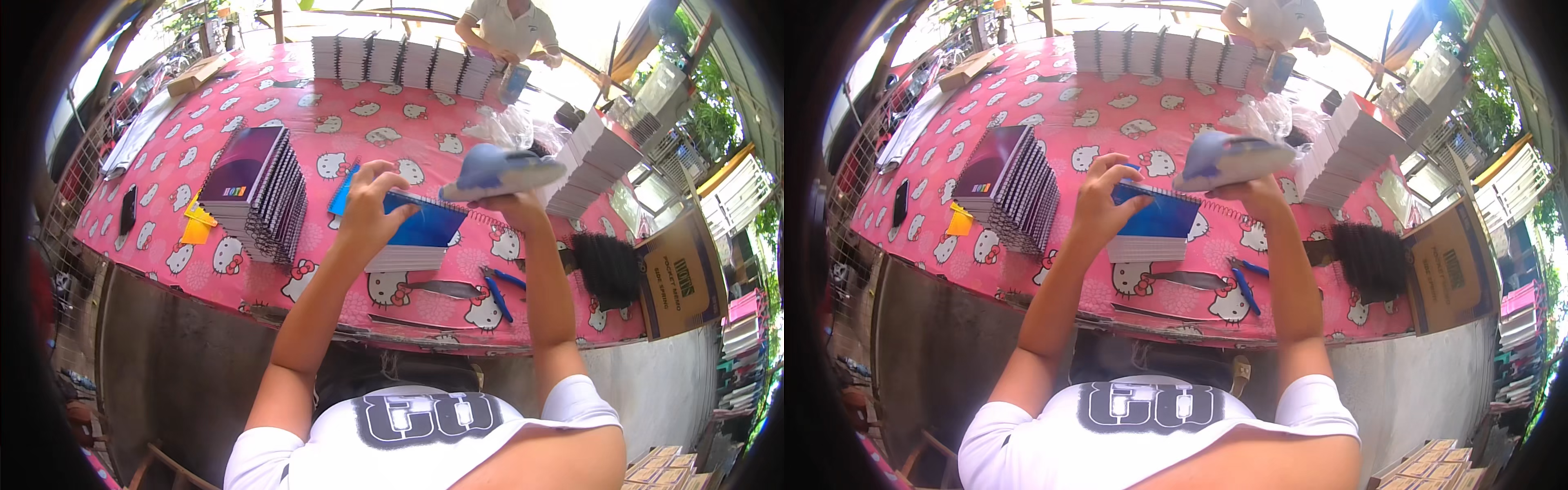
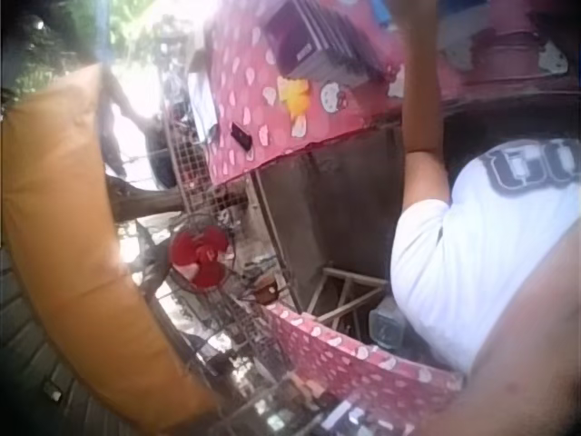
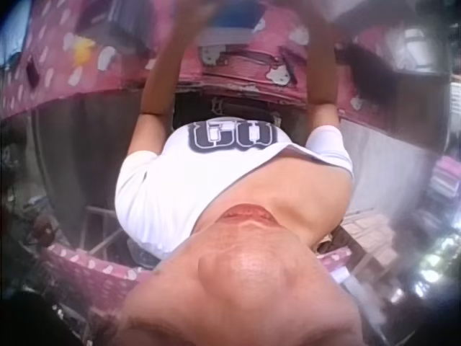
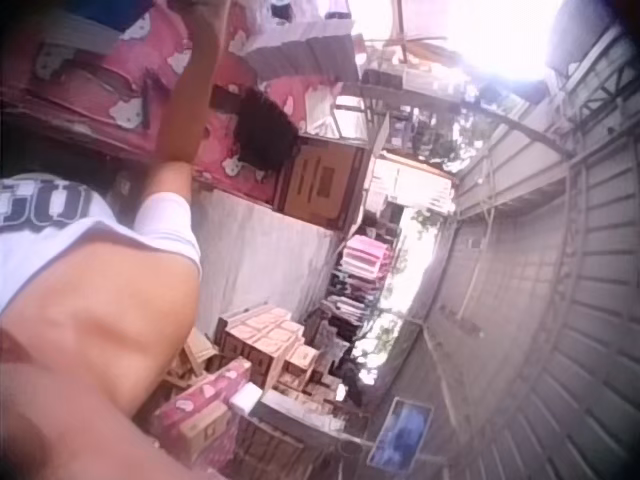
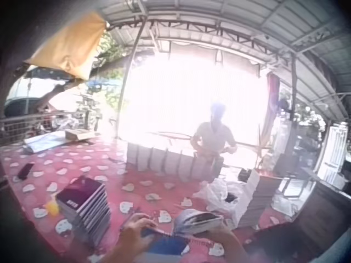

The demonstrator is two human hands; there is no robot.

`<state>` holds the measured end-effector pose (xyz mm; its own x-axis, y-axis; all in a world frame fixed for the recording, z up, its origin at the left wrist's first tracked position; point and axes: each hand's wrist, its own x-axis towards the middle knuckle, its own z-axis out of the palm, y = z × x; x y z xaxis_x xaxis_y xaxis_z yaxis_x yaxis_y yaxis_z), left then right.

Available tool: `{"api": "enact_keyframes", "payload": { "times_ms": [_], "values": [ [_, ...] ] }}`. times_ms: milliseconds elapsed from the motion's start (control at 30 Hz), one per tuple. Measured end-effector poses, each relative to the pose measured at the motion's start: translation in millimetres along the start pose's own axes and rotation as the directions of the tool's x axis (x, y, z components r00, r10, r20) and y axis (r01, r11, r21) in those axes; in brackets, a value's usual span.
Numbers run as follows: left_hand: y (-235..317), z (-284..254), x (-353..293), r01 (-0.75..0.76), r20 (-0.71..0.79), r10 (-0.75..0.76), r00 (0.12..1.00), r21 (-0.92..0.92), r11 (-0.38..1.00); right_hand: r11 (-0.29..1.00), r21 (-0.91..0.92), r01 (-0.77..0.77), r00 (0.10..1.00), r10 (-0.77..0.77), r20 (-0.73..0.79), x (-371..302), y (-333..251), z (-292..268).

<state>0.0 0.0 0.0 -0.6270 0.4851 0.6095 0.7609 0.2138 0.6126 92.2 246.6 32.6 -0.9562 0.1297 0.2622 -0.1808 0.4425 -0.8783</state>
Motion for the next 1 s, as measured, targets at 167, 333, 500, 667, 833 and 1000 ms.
{"api": "enact_keyframes", "payload": {
  "times_ms": [167, 333, 500, 667, 833, 1000],
  "values": [
    [-15.1, -15.4, -1.7, 0.227, -0.001, -0.241, 0.970, -0.342, 0.912, 0.978, -0.198, 0.065, 0.995, -0.079, -0.068, 30.1, 8.2, 16.7],
    [-20.6, -6.2, -15.0, 0.276, 0.020, -0.350, 0.937, -0.656, 0.702, 0.888, -0.458, 0.041, 0.997, -0.063, -0.033, 39.5, 0.1, 30.6],
    [-34.0, -4.6, -20.9, 0.324, 0.085, -0.388, 0.918, -0.725, 0.608, 0.942, -0.334, 0.029, 1.000, -0.028, 0.007, 24.2, -12.3, 30.3],
    [-32.4, -13.7, -19.3, 0.413, 0.180, -0.432, 0.884, -0.733, 0.539, 0.661, -0.686, -0.303, 0.892, -0.057, -0.449, -34.8, 37.9, -17.8],
    [-21.0, -11.5, -1.4, 0.241, 0.082, -0.273, 0.959, -0.744, 0.623, 0.277, -0.684, -0.675, 0.735, 0.174, -0.655, -144.0, 80.6, -70.5],
    [26.9, -16.0, -9.8, -0.359, -0.364, 0.277, 0.889, -0.180, 0.916, 0.356, -0.846, -0.398, 0.873, -0.136, -0.468, -177.1, 58.4, -5.2]
  ]
}}
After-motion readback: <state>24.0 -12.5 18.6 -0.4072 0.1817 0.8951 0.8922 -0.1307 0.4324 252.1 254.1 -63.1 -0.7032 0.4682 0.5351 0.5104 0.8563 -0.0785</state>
